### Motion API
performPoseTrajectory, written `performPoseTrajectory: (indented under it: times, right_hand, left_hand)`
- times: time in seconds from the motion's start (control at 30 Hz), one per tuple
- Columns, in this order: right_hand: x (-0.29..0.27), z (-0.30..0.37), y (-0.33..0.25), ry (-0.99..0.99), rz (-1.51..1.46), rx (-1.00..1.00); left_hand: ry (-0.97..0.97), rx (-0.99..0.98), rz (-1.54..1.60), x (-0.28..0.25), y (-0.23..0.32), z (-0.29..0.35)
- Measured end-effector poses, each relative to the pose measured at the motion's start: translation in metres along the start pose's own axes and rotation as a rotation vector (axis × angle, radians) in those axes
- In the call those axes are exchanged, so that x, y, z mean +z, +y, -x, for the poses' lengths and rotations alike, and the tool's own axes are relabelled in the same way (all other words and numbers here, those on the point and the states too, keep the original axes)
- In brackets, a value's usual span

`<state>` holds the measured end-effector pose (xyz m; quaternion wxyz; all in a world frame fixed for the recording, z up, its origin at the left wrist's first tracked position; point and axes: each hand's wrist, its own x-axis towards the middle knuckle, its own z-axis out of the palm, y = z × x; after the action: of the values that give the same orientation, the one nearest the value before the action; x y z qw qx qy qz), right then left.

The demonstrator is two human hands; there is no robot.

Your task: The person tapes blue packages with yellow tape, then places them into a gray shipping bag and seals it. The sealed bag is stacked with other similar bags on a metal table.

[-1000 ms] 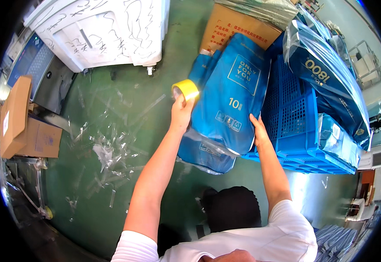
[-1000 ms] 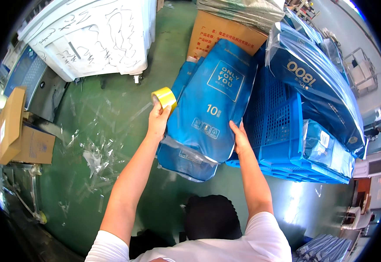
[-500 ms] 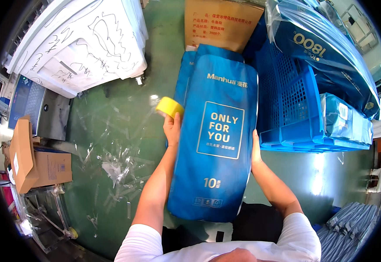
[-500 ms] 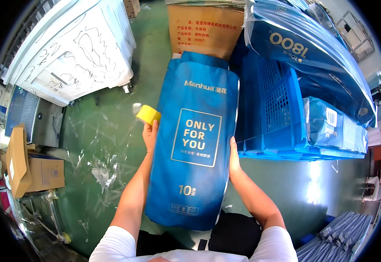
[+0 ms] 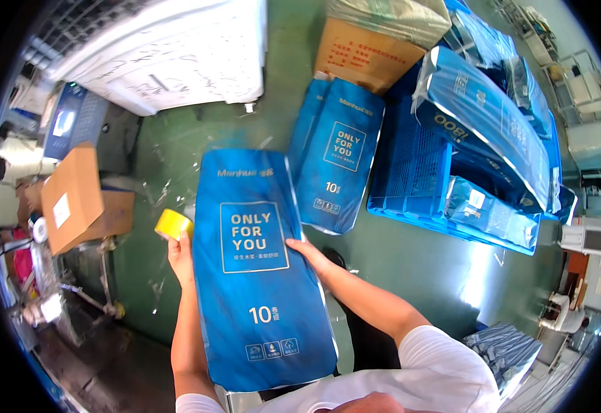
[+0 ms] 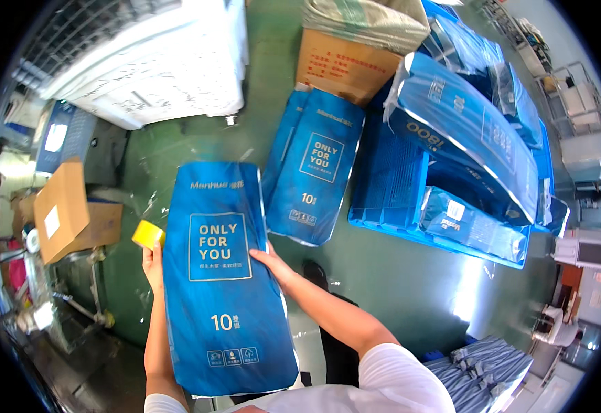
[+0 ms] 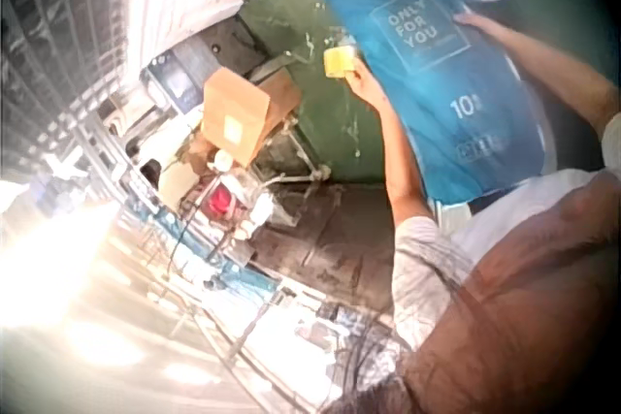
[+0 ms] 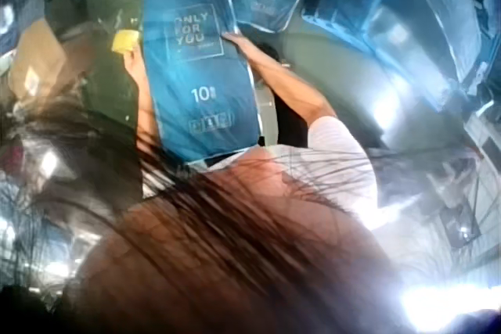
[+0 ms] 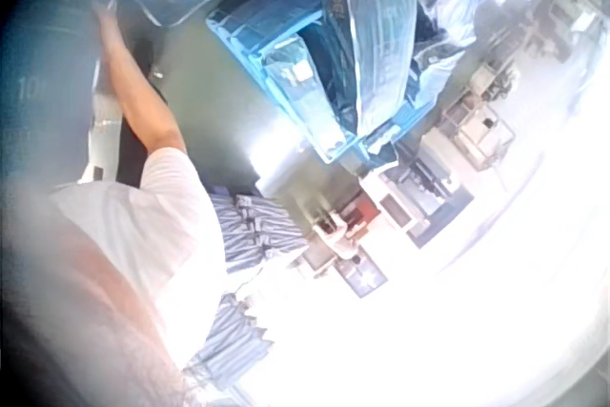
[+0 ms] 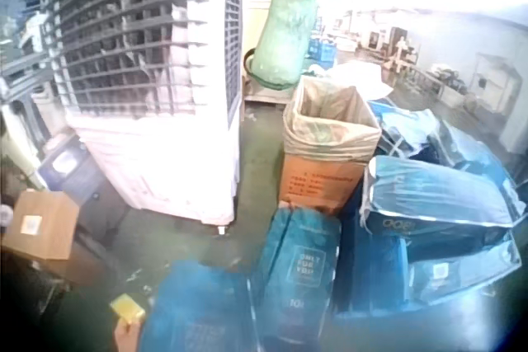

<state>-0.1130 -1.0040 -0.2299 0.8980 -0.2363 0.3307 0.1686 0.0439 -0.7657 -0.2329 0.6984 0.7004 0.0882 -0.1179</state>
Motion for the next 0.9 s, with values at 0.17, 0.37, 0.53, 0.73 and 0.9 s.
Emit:
performPoseTrajectory:
  times: [0.17, 0.37, 0.53, 0.73, 0.9]
  right_hand:
    - [0.094, 0.042, 0.045, -0.145, -0.001, 0.347]
    - [0.189, 0.117, 0.082, -0.249, 0.089, 0.699]
    - [0.314, 0.167, 0.142, -0.496, 0.159, 0.861]
    - [0.485, 0.222, 0.27, -0.737, 0.228, 0.881]
    - [0.588, 0.221, 0.338, -0.847, 0.353, 0.842]
  left_hand:
    - [0.233, -0.047, -0.049, -0.13, 0.054, 0.08]
    - [0.634, -0.01, -0.059, -0.184, 0.186, 0.188]
    - [0.786, 0.233, 0.523, -0.248, 0.378, 0.274]
    - [0.961, 0.906, 0.272, -0.402, 0.492, 0.44]
    - [1.313, 1.076, -0.029, -0.487, 0.503, 0.573]
